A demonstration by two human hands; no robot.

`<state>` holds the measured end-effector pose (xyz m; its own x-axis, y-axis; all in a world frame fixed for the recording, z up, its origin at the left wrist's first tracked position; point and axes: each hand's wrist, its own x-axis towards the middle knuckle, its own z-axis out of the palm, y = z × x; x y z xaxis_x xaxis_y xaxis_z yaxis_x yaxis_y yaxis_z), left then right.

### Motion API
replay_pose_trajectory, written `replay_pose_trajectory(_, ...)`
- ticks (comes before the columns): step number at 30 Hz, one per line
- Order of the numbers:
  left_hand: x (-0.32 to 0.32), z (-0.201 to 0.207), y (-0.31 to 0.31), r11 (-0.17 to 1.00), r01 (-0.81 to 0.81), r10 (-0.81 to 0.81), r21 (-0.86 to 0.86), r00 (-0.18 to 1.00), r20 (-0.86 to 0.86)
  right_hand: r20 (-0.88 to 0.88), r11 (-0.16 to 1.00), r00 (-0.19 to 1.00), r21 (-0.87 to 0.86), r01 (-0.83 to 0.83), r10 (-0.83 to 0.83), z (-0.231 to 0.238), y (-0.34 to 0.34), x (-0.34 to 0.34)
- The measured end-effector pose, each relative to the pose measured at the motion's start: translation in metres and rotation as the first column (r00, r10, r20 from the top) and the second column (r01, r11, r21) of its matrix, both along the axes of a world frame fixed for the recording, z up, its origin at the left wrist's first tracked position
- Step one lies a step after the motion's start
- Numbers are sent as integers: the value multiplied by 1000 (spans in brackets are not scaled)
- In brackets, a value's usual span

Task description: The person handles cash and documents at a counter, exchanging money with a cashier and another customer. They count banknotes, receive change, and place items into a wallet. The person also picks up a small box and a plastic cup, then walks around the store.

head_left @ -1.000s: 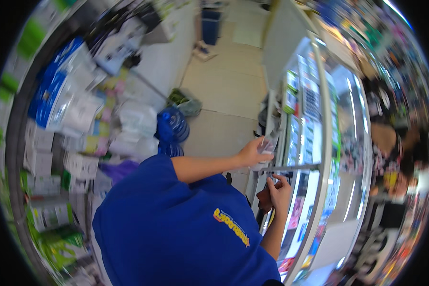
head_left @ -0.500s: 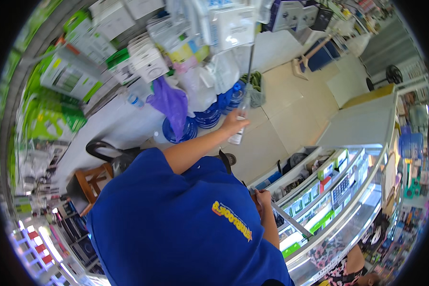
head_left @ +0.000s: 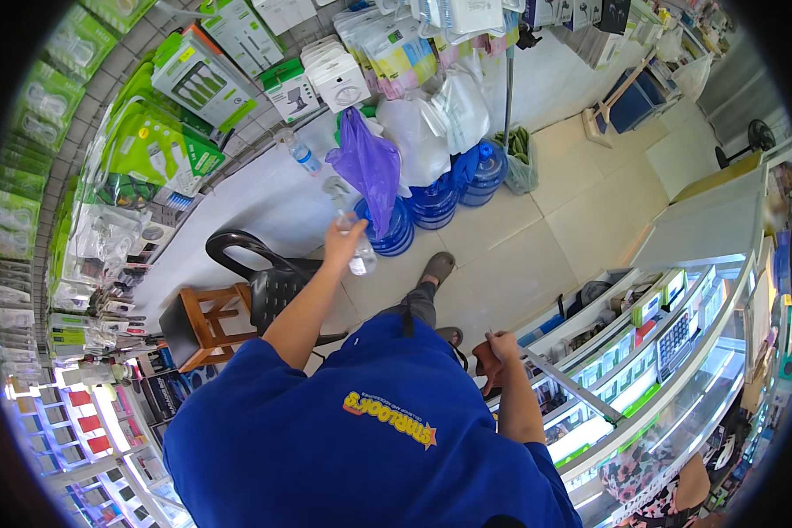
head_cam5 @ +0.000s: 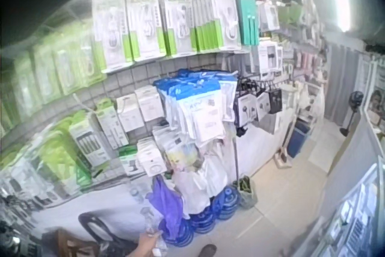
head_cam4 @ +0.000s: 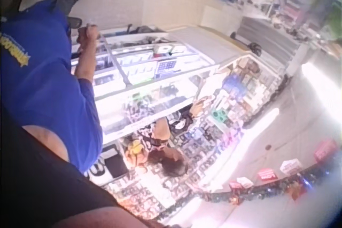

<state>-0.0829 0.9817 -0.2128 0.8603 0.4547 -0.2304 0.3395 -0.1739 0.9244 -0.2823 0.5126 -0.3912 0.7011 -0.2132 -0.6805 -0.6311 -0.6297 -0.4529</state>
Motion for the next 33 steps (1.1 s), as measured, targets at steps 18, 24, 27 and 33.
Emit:
replay_pose_trajectory(18, 87, 45, 8, 861, -107, 185, -498, 977, 109, -10, 995, 998, -87, 54, -55, 29, -8, -18)
replay_pose_trajectory(24, 133, 48, 31, 927, -304, 243, 219, 933, 266, -30, 996, 997, -62, 64, -66, 18, -13, -28)
replay_pose_trajectory(27, 151, 55, 32, 824, -457, 359, 336, 878, 316, -60, 995, 993, -44, 94, -97, 4, -21, -39)
replay_pose_trajectory(33, 168, 62, 24, 630, -666, 538, 401, 746, 394, -103, 985, 980, 11, 174, -172, -19, -28, -52)
